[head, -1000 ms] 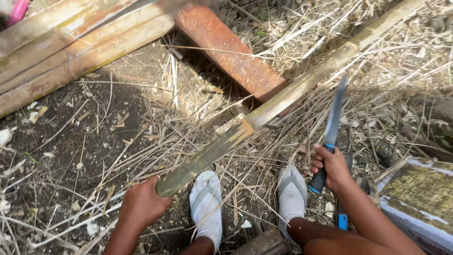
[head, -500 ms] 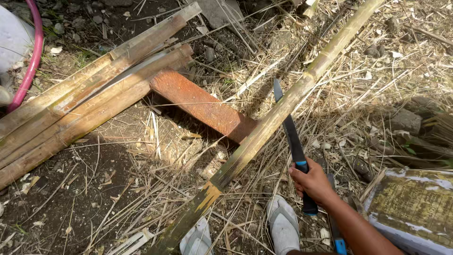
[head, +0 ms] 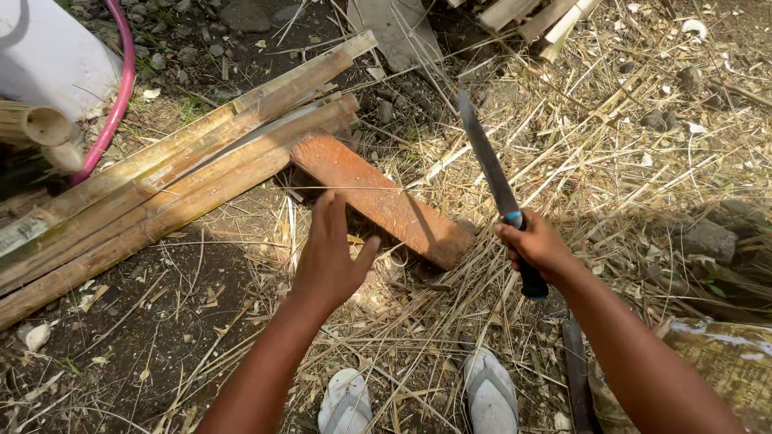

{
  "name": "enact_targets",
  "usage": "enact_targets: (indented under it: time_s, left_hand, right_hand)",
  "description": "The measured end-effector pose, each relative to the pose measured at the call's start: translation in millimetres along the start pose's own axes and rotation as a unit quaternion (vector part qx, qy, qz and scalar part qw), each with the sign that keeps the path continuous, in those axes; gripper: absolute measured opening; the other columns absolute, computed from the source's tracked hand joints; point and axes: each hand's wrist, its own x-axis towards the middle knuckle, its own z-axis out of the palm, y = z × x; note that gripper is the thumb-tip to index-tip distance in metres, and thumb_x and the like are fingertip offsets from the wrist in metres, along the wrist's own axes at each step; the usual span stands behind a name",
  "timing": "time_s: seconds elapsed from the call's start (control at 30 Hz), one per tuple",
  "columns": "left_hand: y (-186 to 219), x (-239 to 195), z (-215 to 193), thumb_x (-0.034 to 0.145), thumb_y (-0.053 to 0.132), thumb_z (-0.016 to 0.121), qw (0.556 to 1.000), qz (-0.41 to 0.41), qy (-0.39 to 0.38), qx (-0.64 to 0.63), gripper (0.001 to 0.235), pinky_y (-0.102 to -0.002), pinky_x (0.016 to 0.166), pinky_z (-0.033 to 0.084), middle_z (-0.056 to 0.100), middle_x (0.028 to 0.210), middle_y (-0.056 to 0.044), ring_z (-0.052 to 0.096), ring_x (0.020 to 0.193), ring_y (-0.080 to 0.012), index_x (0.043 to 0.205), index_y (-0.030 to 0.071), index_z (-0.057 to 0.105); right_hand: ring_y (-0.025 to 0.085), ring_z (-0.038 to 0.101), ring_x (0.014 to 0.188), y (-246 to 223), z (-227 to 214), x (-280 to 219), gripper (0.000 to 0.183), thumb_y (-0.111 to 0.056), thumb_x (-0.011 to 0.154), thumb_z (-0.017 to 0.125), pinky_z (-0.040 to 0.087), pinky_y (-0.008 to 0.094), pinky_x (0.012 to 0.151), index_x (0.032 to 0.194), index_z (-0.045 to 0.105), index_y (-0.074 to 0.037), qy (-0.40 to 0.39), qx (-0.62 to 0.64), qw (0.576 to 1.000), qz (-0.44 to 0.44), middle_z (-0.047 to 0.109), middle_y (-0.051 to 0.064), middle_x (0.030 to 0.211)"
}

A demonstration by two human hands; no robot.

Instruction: The person uses a machete to shave and smooth a long bamboo stick resting on a wooden block. They repeatedly strike the bamboo to remove the outer layer and refine the surface, occasionally repositioning the stick to access different sections.

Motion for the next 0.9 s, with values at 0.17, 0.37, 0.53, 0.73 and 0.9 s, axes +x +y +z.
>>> enact_targets:
  time_s: [0.17, 0.37, 0.53, 0.73, 0.9]
  left_hand:
    - [-80.1, -103.5, 57.3, 0.09, 0.031, 0.069, 0.978, -0.168, -0.117, -0.024, 0.063, -0.051, 0.106, 0.049, 0.04, 0.151, -0.022, 0.056, 0.128, -0.0423, 0.141, 0.002, 0.045]
    - [-117.0, -169.4, 78.5, 0.089, 0.028, 0.068, 0.93, -0.298, -0.214, -0.011, 0.055, -0.047, 0.106, 0.052, 0.054, 0.144, -0.01, 0.064, 0.122, -0.0335, 0.139, 0.013, 0.052]
    - [-143.9, -167.7, 82.6, 0.09, 0.028, 0.067, 0.937, -0.301, -0.175, 0.002, 0.053, -0.051, 0.103, 0.051, 0.051, 0.146, -0.011, 0.062, 0.123, -0.035, 0.138, 0.012, 0.051]
    - [-177.0, -159.2, 91.5, 0.087, 0.024, 0.071, 0.963, -0.256, -0.087, 0.01, 0.048, -0.051, 0.103, 0.048, 0.054, 0.138, -0.018, 0.055, 0.127, -0.041, 0.129, 0.007, 0.058]
    - [-212.8, -134.3, 94.5, 0.085, 0.015, 0.072, 0.982, -0.175, 0.063, 0.036, 0.043, -0.051, 0.101, 0.047, 0.055, 0.129, -0.022, 0.054, 0.121, -0.044, 0.124, 0.001, 0.06]
  right_hand:
    - [0.014, 0.049, 0.046, 97.2, 22.1, -27.9, 0.022, -0.017, 0.093, 0.067, 0.046, 0.033, 0.041, 0.103, 0.051, -0.005, -0.06, 0.032, 0.997, 0.02, 0.05, 0.003, 0.063]
    - [0.015, 0.048, 0.042, 154.4, 42.8, -37.4, 0.024, -0.019, 0.093, 0.068, 0.043, 0.035, 0.039, 0.101, 0.05, -0.005, -0.118, -0.012, 0.99, 0.077, 0.048, 0.004, 0.057]
    - [0.016, 0.049, 0.042, 158.5, 44.3, -37.5, 0.025, -0.021, 0.094, 0.068, 0.046, 0.035, 0.04, 0.102, 0.05, -0.006, -0.122, -0.03, 0.987, 0.102, 0.049, 0.004, 0.057]
    - [0.016, 0.049, 0.046, 153.1, 45.6, -38.0, 0.024, -0.019, 0.093, 0.066, 0.044, 0.036, 0.042, 0.105, 0.049, -0.006, -0.115, -0.022, 0.988, 0.105, 0.05, 0.004, 0.059]
    - [0.014, 0.045, 0.048, 159.0, 43.2, -37.2, 0.027, -0.02, 0.092, 0.068, 0.041, 0.036, 0.042, 0.106, 0.051, -0.006, -0.095, -0.018, 0.991, 0.098, 0.049, 0.002, 0.063]
